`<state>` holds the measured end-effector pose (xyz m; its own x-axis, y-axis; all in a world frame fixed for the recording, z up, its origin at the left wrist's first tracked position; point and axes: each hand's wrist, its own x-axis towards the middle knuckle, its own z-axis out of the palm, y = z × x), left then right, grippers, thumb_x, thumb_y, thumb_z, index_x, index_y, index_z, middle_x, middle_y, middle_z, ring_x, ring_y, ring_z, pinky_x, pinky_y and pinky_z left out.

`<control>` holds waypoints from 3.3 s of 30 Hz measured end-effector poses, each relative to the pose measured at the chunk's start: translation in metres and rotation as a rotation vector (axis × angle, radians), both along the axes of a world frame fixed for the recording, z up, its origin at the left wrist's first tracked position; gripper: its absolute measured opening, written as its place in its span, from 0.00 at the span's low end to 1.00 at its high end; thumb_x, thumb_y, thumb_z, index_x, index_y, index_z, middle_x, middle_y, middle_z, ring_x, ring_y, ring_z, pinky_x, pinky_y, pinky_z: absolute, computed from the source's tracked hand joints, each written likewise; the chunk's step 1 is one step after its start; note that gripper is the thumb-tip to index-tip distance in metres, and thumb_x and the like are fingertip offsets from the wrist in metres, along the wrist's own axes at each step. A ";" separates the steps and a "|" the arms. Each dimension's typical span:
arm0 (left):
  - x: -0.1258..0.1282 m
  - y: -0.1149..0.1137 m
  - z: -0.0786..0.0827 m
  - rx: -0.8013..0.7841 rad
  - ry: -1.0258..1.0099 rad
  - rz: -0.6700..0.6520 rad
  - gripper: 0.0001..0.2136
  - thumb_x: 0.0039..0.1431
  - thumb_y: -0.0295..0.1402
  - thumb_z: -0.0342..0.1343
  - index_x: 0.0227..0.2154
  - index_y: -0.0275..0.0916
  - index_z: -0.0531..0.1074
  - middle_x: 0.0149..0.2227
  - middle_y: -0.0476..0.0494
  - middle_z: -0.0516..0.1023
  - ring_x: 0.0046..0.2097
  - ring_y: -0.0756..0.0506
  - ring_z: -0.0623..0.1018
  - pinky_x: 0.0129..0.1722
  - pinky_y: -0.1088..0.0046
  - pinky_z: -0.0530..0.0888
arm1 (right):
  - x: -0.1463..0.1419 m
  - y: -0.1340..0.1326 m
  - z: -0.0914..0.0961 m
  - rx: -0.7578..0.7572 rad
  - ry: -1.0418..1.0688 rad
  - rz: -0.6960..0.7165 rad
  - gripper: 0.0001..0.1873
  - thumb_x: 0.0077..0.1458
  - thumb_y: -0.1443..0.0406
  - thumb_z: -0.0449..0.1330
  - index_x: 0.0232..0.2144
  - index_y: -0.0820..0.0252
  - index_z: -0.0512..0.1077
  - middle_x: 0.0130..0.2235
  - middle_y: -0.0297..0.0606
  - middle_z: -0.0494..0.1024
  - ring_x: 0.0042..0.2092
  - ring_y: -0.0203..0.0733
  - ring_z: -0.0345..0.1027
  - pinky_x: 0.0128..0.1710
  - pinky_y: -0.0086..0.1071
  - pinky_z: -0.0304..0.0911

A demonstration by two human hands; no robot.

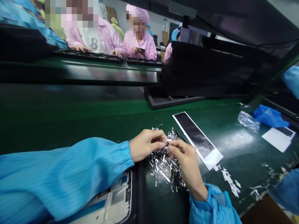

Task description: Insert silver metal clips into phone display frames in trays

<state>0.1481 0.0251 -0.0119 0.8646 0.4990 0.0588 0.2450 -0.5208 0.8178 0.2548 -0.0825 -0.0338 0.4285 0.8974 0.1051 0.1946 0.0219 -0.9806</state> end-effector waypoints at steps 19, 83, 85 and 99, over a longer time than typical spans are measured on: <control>-0.005 0.003 0.011 -0.163 -0.083 0.213 0.03 0.44 0.23 0.51 0.19 0.34 0.67 0.20 0.51 0.66 0.25 0.52 0.65 0.27 0.76 0.62 | -0.002 -0.001 -0.001 -0.099 -0.280 -0.175 0.07 0.46 0.65 0.50 0.21 0.59 0.65 0.21 0.29 0.65 0.26 0.34 0.56 0.27 0.29 0.51; -0.071 -0.030 0.057 -0.214 -0.031 0.121 0.03 0.43 0.28 0.54 0.18 0.37 0.71 0.22 0.53 0.71 0.26 0.52 0.68 0.26 0.82 0.62 | 0.034 -0.093 0.009 -0.141 -0.275 -0.321 0.07 0.44 0.60 0.57 0.23 0.58 0.68 0.28 0.32 0.69 0.32 0.38 0.61 0.31 0.29 0.54; -0.078 -0.026 0.056 -0.193 -0.017 0.120 0.04 0.42 0.31 0.53 0.19 0.38 0.71 0.22 0.53 0.72 0.26 0.52 0.69 0.25 0.83 0.63 | 0.039 -0.107 0.007 -0.238 -0.369 -0.347 0.09 0.44 0.59 0.56 0.23 0.58 0.68 0.27 0.33 0.70 0.31 0.39 0.61 0.30 0.29 0.54; -0.115 -0.038 0.036 -0.040 0.061 0.521 0.17 0.33 0.51 0.53 0.19 0.42 0.72 0.26 0.57 0.75 0.31 0.45 0.73 0.15 0.83 0.63 | 0.083 -0.141 0.001 -0.522 -0.861 -0.353 0.19 0.51 0.53 0.49 0.23 0.63 0.65 0.24 0.30 0.66 0.27 0.31 0.61 0.29 0.30 0.57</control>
<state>0.0334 -0.0132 0.0245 0.5022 0.8647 -0.0118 0.5113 -0.2859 0.8105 0.3373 -0.2239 -0.0325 0.6378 0.7582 0.1351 0.7398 -0.5543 -0.3815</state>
